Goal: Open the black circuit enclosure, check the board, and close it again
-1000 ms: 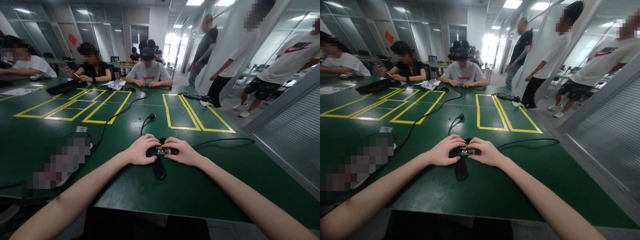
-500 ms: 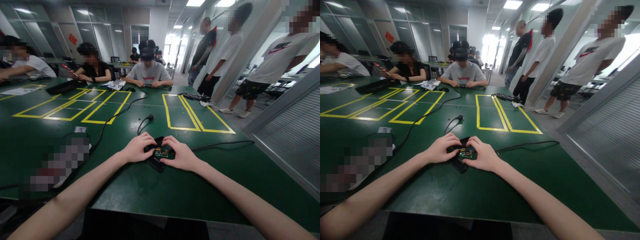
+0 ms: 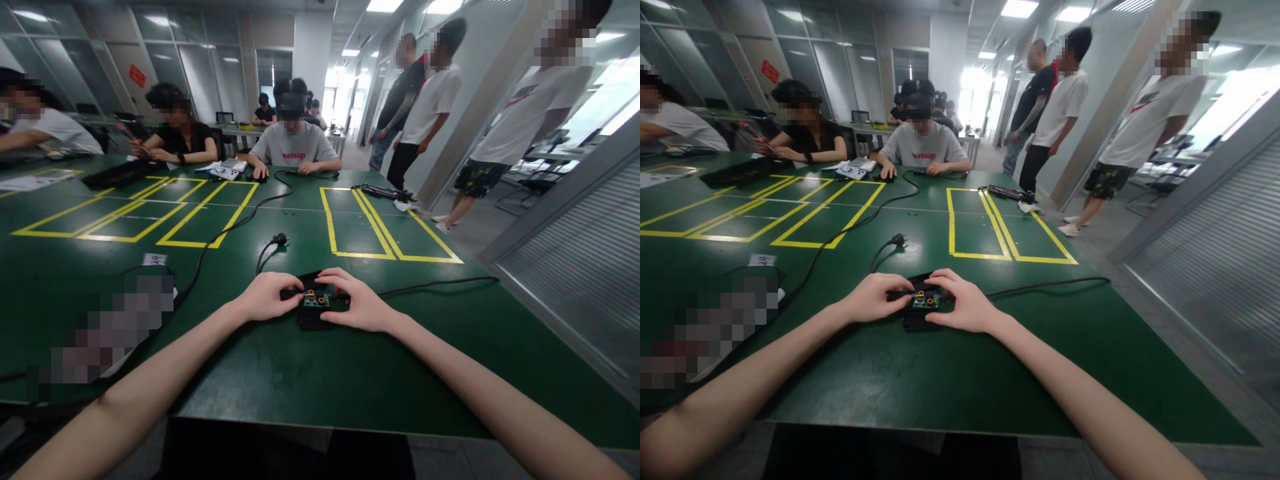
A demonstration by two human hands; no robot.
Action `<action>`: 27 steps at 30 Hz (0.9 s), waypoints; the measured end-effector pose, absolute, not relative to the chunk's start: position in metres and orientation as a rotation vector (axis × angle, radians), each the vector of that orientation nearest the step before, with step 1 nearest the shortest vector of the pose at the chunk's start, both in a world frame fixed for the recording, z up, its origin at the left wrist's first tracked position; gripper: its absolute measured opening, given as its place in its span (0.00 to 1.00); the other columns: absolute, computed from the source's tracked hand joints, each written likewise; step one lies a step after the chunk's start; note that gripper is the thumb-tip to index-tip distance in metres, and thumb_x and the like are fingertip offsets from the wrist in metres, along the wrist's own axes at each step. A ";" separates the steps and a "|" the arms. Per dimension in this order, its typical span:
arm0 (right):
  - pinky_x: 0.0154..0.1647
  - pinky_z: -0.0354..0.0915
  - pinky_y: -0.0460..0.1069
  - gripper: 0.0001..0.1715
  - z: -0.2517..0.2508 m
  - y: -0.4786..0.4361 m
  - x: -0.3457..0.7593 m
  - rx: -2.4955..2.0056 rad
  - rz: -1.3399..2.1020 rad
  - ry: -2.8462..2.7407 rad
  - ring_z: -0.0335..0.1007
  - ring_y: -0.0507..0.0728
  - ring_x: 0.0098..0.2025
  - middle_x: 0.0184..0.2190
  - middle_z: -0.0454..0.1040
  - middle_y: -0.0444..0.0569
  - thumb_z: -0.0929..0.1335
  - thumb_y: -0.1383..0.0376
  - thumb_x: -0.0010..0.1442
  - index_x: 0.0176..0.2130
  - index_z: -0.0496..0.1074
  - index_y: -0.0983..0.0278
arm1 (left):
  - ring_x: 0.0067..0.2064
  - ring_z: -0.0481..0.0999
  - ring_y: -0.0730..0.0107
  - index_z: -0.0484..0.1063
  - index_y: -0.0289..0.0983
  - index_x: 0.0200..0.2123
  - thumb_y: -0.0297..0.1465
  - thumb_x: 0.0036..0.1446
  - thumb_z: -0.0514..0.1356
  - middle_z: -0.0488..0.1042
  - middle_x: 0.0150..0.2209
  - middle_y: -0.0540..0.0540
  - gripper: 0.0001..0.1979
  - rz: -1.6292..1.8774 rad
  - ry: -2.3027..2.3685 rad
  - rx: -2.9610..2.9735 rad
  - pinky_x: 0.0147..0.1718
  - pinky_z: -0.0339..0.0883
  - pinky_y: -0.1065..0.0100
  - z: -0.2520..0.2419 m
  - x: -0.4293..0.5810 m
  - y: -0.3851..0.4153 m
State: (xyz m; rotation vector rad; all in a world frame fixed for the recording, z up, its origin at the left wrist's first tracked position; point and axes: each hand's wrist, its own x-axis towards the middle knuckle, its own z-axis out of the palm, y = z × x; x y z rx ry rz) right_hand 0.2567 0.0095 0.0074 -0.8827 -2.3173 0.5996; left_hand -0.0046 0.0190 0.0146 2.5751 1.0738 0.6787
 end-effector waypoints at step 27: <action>0.33 0.67 0.48 0.10 0.011 0.030 0.287 -0.985 0.277 -2.338 0.75 0.55 0.31 0.31 0.80 0.49 0.67 0.63 0.67 0.36 0.77 0.62 | 0.30 0.74 0.72 0.80 0.37 0.43 0.33 0.69 0.59 0.79 0.34 0.47 0.10 0.858 1.060 2.606 0.30 0.65 0.71 0.016 -0.016 0.026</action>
